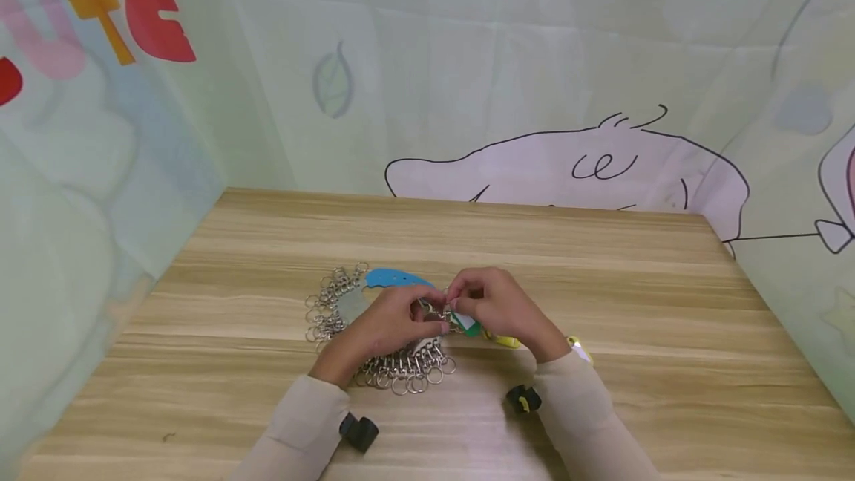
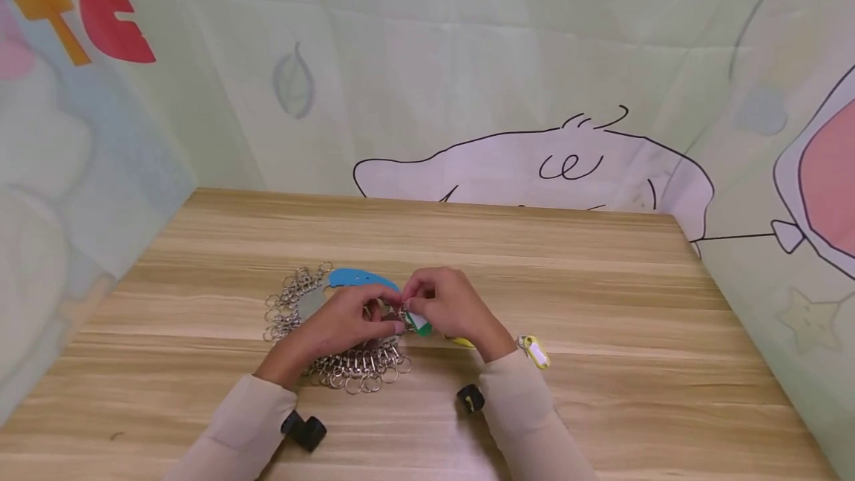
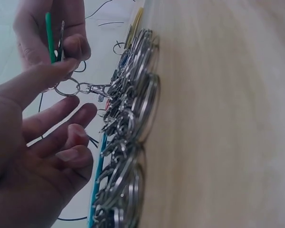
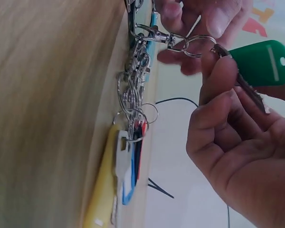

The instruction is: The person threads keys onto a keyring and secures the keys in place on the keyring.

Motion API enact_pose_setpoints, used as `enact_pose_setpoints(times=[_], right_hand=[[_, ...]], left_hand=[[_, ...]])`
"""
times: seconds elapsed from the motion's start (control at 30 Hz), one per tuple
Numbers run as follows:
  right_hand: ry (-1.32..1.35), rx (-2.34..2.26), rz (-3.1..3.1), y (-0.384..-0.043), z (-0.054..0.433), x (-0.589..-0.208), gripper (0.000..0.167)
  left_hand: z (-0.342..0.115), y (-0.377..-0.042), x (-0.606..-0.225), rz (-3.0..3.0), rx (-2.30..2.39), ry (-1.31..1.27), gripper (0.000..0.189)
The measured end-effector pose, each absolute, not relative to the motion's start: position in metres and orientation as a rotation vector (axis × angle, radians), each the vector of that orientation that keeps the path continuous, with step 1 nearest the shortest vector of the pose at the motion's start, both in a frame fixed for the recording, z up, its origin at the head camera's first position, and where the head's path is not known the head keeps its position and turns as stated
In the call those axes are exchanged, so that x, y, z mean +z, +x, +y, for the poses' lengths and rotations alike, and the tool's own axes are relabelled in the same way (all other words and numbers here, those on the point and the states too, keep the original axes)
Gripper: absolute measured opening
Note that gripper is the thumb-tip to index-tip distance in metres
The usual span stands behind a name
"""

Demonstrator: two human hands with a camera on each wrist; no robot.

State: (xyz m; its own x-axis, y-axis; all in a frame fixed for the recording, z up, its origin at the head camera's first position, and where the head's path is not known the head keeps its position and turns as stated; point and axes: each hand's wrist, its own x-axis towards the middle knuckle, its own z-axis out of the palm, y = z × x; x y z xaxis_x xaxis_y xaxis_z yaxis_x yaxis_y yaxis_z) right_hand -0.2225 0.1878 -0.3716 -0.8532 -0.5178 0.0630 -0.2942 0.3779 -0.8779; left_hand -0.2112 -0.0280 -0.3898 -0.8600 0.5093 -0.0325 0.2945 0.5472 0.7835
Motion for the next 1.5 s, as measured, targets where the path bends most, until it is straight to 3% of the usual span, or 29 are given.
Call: enact_pose_setpoints(times=[0.13,0.5,1.17,1.5], right_hand=[[-0.593,-1.532,2.347,-0.2229,0.1875,-0.373,0.011],[-0.408,-1.643,2.198,-0.2238,0.1851,-0.3776,0.008],[-0.962,-1.4,2.451,-0.2239,0.1905,-0.3759,0.013],[-0.843,-1.416,2.411,-0.2226,0.19,-0.3738,0.011]], left_hand=[[-0.0286,-0.2111,-0.3899,2.516,1.194,0.733,0.044],[-0.0255,-0.2097,-0.3894,2.546,1.2,0.664,0.021],[-0.0274,-0.2102,-0.3896,2.525,1.203,0.61,0.022],[-0.0271,-0.2107,-0.3892,2.538,1.184,0.601,0.034]])
